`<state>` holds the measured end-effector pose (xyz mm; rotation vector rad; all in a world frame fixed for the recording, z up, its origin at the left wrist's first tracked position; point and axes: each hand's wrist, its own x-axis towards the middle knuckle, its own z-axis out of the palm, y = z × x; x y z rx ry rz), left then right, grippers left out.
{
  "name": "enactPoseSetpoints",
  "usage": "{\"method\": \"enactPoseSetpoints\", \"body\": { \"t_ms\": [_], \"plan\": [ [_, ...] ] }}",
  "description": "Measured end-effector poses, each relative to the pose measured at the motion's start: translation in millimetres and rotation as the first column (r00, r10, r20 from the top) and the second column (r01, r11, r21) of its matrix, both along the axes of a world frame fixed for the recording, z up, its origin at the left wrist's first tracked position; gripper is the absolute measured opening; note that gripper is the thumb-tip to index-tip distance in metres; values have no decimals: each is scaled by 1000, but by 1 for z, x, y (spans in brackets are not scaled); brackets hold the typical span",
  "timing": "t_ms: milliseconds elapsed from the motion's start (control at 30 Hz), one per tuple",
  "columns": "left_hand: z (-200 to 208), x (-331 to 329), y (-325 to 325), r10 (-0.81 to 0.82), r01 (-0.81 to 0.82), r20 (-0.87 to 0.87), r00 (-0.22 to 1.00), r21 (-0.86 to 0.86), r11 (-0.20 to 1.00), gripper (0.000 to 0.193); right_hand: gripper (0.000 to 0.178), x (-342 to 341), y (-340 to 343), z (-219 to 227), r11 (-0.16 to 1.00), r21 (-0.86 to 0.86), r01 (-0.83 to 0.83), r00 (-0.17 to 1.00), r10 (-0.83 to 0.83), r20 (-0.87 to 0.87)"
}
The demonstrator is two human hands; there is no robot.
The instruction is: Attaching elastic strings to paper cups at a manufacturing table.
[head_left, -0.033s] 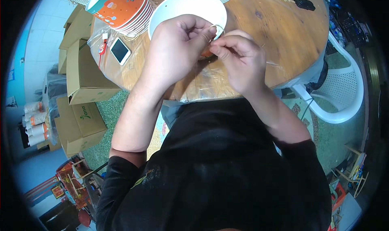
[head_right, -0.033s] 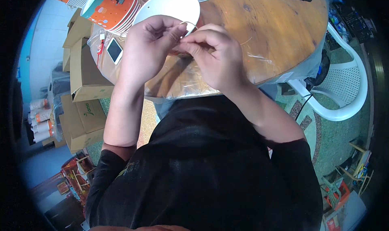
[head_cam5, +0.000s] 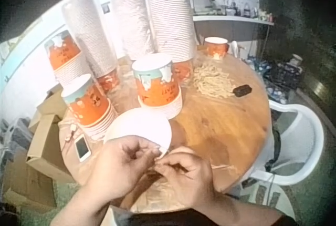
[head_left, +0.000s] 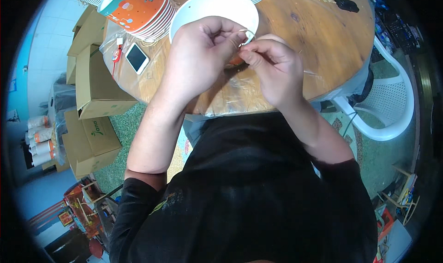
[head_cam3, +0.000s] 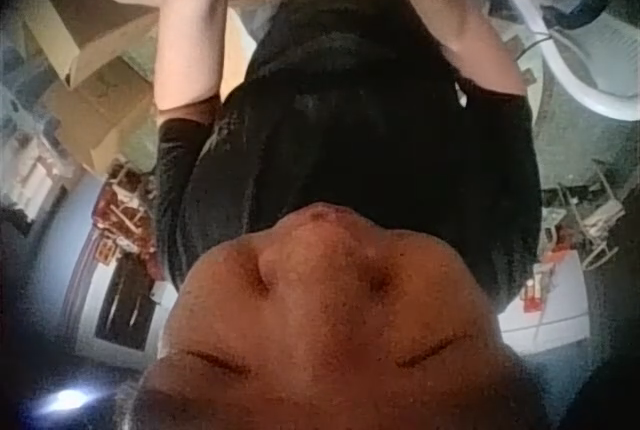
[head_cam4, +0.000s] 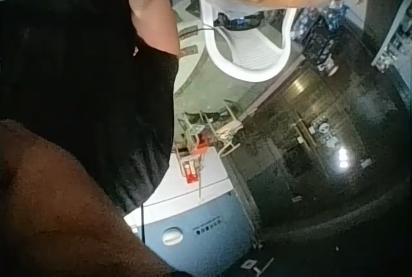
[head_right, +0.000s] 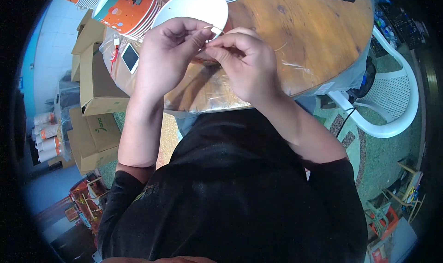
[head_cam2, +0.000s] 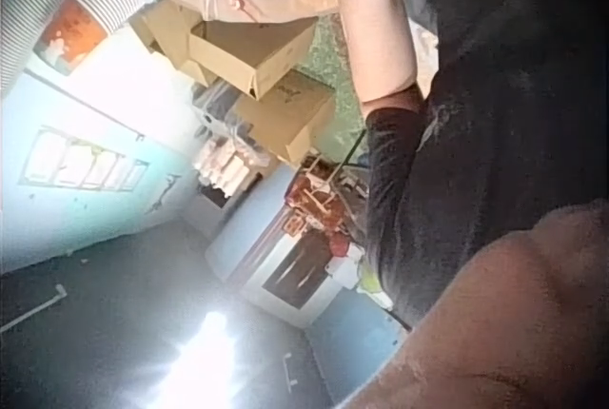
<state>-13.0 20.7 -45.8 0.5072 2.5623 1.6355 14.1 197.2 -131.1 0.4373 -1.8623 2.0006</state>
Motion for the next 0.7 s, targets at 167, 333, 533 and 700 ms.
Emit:
{"method": "enactPoseSetpoints", "body": {
  "t_ms": [167,333,533,700],
  "plan": [
    [6,0,-12,-63,55,41,997,169,984,17,19,4,10,26,991,-11,-134,963,133,234],
    [14,-2,-12,-99,91,64,993,129,987,18,26,0,17,45,979,85,-184,919,141,369],
    [18,-7,-17,-174,157,103,979,154,976,18,26,-2,19,63,972,68,-225,862,166,479],
    [10,-9,-22,-321,304,34,946,246,920,30,21,-9,21,59,961,-74,-267,844,270,464]
  ]
}}
